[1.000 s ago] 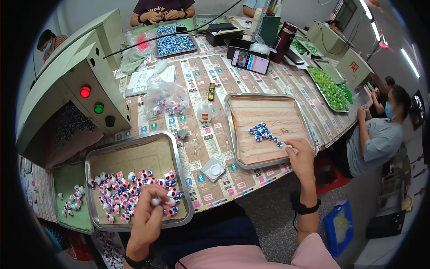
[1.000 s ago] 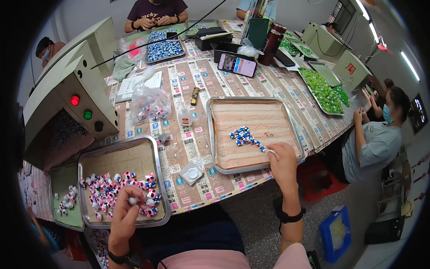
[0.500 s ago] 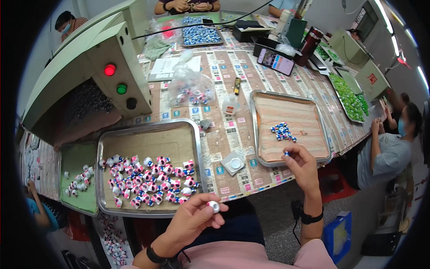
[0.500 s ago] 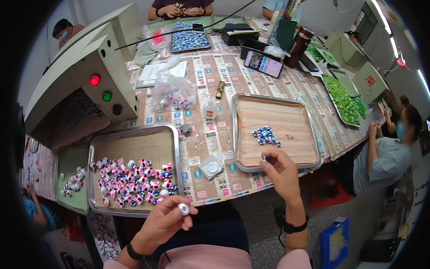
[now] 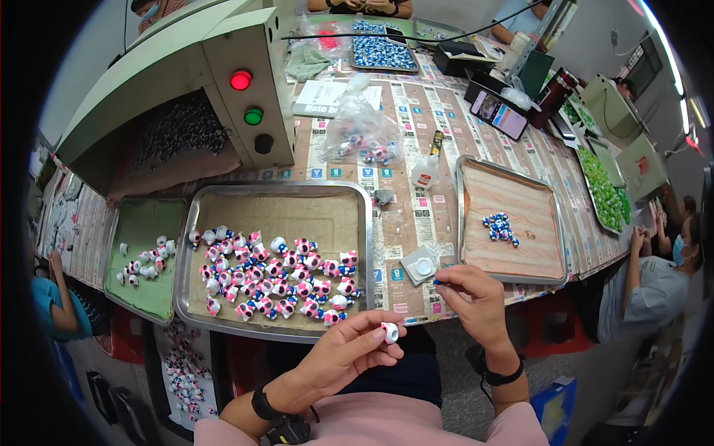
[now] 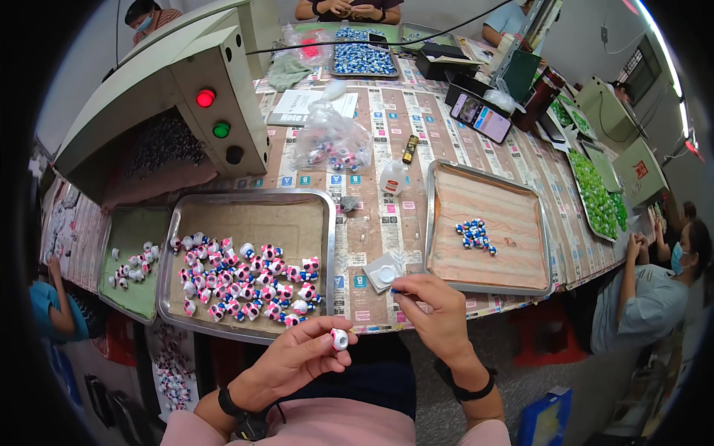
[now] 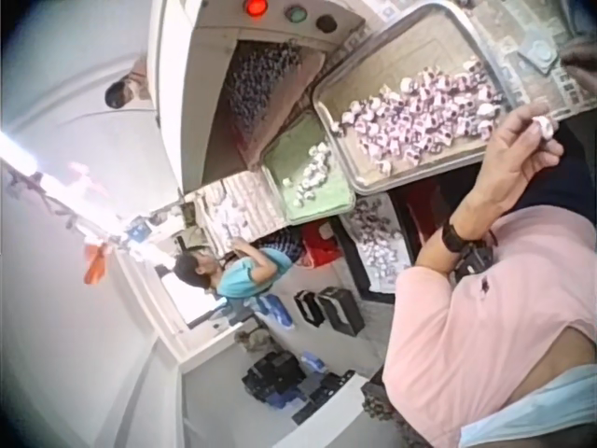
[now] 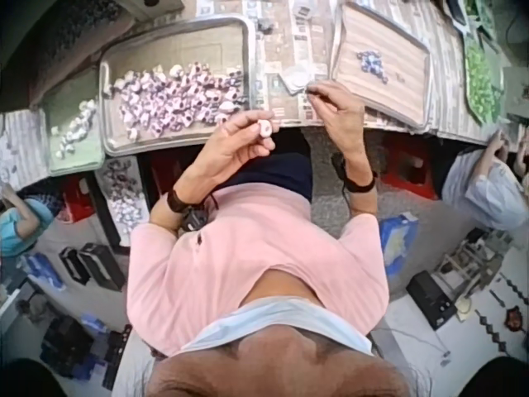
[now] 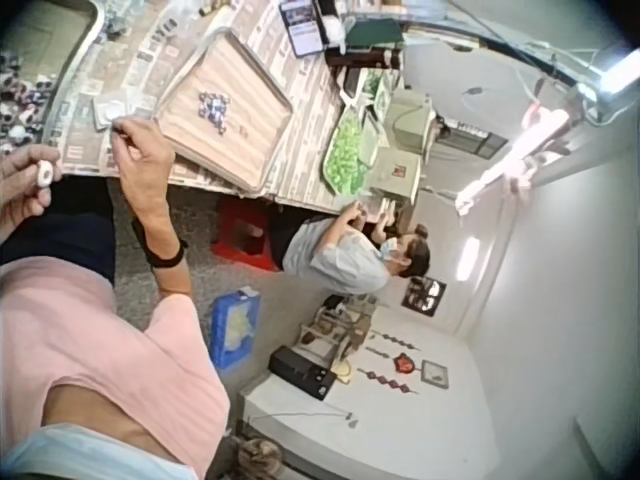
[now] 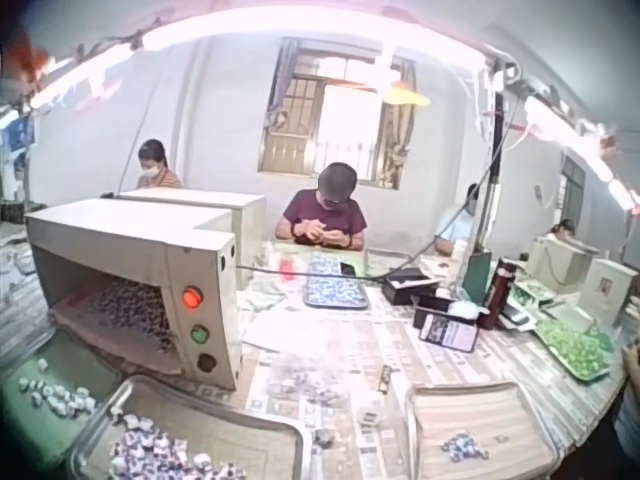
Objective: The person assembles small, round, white and pink patterned candy pieces by hand. They pick up a base piece from a tray, insert a small blue component into it, and place the finished unit onto a separate tray. The process is repeated continuously throughout the clip.
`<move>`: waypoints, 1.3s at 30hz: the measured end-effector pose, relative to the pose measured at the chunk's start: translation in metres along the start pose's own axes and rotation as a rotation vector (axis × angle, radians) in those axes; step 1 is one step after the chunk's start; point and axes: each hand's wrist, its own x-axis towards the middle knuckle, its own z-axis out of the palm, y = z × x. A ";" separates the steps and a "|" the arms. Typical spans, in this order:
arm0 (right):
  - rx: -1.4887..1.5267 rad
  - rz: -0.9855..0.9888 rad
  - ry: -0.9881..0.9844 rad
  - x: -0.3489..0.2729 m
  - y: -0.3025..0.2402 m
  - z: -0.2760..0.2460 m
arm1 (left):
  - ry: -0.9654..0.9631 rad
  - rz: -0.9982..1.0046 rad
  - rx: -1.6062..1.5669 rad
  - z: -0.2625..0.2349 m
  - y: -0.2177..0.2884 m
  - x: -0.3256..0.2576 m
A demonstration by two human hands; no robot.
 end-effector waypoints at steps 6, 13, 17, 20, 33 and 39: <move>-0.217 -0.086 0.062 0.017 0.005 0.014 | -0.016 -0.032 -0.034 -0.008 -0.006 0.001; -0.236 -0.056 0.041 0.025 0.016 0.020 | -0.007 -0.032 -0.037 -0.011 -0.007 -0.003; -0.246 -0.070 0.047 0.023 0.019 0.018 | 0.006 -0.018 -0.042 -0.011 -0.008 -0.002; -0.170 0.021 0.061 0.021 0.012 0.018 | 0.035 -0.002 -0.037 -0.006 -0.008 0.001; 0.337 0.091 -0.077 -0.027 -0.032 0.017 | 0.080 0.079 -0.012 0.002 -0.013 0.015; 0.463 0.156 -0.099 -0.031 -0.027 0.022 | 0.104 0.051 -0.017 0.004 -0.015 0.017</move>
